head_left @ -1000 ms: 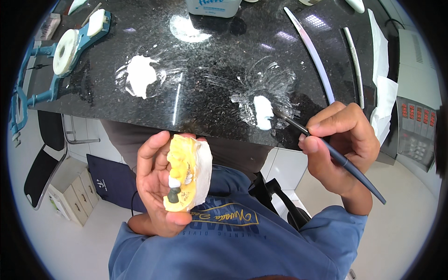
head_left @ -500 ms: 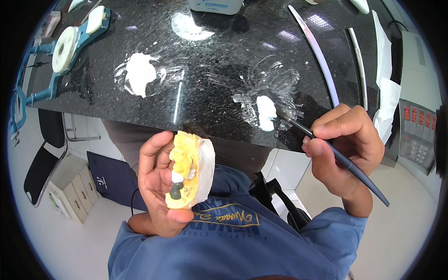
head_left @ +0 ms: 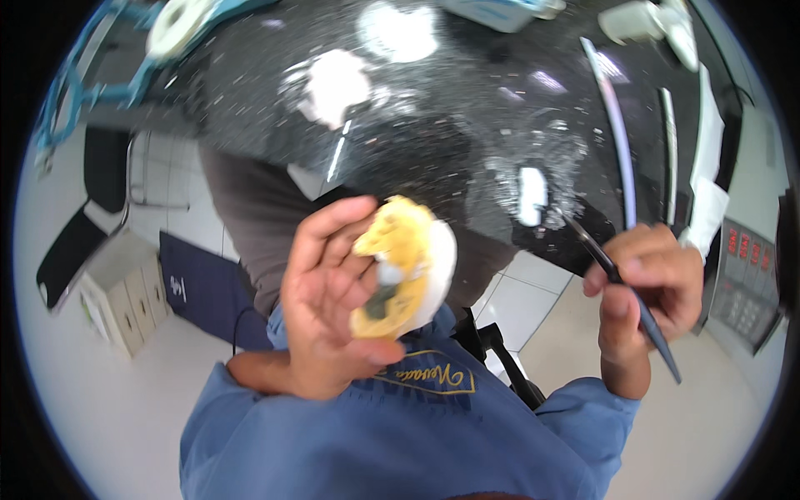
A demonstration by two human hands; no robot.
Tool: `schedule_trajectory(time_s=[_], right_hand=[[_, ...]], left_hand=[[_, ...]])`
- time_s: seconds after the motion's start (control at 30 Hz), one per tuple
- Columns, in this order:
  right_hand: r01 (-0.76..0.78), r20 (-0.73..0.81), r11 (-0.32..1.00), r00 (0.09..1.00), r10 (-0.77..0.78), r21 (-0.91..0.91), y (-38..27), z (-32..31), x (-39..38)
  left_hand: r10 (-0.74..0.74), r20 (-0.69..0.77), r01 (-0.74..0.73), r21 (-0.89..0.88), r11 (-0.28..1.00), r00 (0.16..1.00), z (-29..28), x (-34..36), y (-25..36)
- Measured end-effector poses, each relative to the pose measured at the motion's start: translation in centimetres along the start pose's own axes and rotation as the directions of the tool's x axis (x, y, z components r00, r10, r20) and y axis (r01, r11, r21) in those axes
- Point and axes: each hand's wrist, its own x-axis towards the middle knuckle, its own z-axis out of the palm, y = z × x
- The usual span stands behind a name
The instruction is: The person applies a white substance to a dental model using a fine brush and a small metal tool, then wipes the model with a white paper cloth.
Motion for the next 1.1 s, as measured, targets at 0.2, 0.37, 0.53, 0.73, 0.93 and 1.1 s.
schedule_trajectory(time_s=[0.2,0.37,0.53,0.73,0.93,1.1], right_hand=[[0.325,0.088,0.945,0.941,-0.326,0.019,0.4,4.4,1.5],[0.452,0.066,0.889,0.891,-0.448,-0.065,0.7,5.8,1.6],[0.478,0.107,0.872,0.877,-0.468,-0.105,1.0,5.6,1.6],[0.484,0.123,0.872,0.872,-0.473,-0.076,1.2,5.7,1.7],[0.492,0.124,0.866,0.868,-0.481,-0.09,1.2,6.0,1.7],[0.499,0.132,0.862,0.864,-0.487,-0.09,1.2,5.9,1.8]], left_hand=[[0.108,0.279,-0.047,-0.218,0.975,0.954,-2.2,0.5,-0.7],[0.11,0.248,-0.04,-0.272,0.961,0.962,-1.7,0.3,-0.7],[0.109,0.256,-0.042,-0.256,0.966,0.96,-1.6,0.4,-0.7],[0.11,0.257,-0.046,-0.244,0.969,0.96,-1.5,0.5,-0.8],[0.141,0.263,-0.078,-0.236,0.969,0.955,-1.7,0.5,-1.0],[0.134,0.261,-0.072,-0.236,0.969,0.956,-1.7,0.4,-0.9]])
